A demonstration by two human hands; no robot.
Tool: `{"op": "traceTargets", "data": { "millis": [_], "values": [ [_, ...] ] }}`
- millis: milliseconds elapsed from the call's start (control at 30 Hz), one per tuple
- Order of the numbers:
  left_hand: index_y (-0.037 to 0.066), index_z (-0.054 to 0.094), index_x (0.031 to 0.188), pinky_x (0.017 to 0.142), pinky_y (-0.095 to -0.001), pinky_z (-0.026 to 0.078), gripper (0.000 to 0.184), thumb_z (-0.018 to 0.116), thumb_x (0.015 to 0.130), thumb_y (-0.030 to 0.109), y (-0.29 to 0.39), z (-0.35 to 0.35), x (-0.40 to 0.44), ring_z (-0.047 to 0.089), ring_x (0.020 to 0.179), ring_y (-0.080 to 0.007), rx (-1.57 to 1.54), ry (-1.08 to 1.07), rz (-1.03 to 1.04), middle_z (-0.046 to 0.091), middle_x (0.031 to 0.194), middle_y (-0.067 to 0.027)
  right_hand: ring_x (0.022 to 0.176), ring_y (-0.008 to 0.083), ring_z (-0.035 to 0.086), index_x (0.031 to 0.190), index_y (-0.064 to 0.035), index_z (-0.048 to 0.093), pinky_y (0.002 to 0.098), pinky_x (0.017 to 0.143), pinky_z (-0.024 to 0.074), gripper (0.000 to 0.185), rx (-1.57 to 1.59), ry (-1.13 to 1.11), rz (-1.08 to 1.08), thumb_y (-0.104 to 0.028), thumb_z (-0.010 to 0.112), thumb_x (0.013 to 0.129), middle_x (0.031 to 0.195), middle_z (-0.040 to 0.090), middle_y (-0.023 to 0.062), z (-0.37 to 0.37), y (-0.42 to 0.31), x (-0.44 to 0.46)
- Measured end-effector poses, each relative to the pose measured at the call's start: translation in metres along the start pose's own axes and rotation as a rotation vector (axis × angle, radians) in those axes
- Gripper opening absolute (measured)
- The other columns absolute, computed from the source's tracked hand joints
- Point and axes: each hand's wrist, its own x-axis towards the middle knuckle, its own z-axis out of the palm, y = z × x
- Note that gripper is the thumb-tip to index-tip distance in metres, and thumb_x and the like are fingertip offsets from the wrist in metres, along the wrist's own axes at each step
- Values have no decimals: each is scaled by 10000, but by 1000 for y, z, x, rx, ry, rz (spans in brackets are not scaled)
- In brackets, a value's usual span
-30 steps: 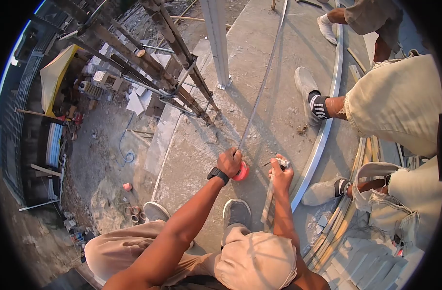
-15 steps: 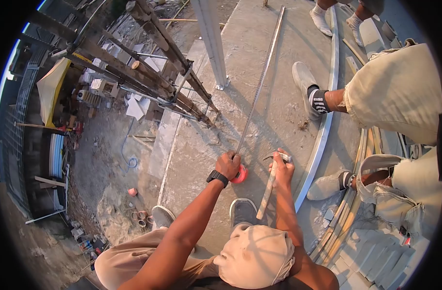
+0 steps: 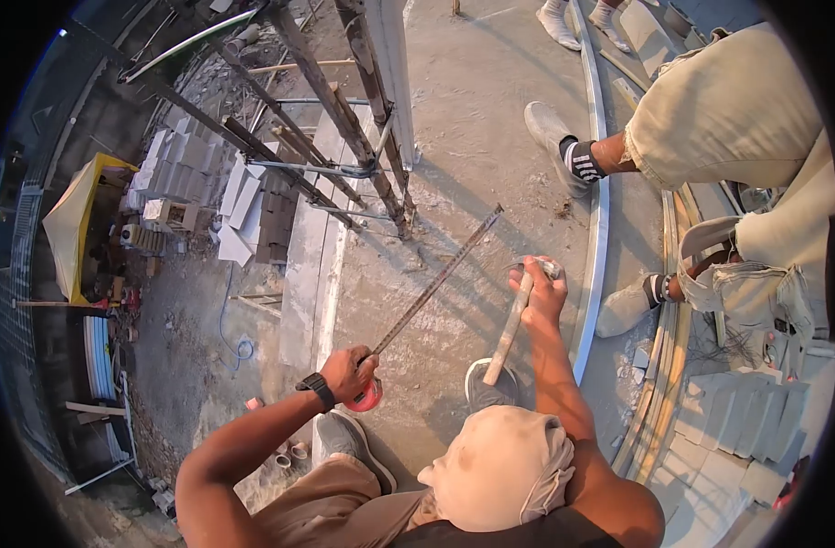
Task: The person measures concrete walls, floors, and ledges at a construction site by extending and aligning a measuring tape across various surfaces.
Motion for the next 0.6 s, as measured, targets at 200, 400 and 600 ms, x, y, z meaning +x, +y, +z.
{"op": "traceTargets", "data": {
  "millis": [200,400,600],
  "values": [
    [-8,656,857,598,-354,509,258,526,880,213,-81,-47,-95,662,620,-264,9,60,-130,653,673,-154,629,208,649,1094,-71,509,322,477,516,351,90,-41,-48,-93,717,813,888,633,81,49,86,3],
    [-32,646,842,591,-336,508,263,526,878,200,-129,-45,-151,664,605,-232,-87,265,-230,655,663,-144,582,176,622,1076,-65,516,316,455,496,359,65,33,-122,-103,736,795,857,631,87,85,111,-2],
    [-26,621,753,545,-338,476,256,549,886,180,-139,-11,-149,633,566,-215,-250,456,-232,648,628,-133,546,161,593,1043,-68,533,299,432,466,324,-23,95,-200,-127,731,794,778,602,67,96,115,-1]
  ]
}}
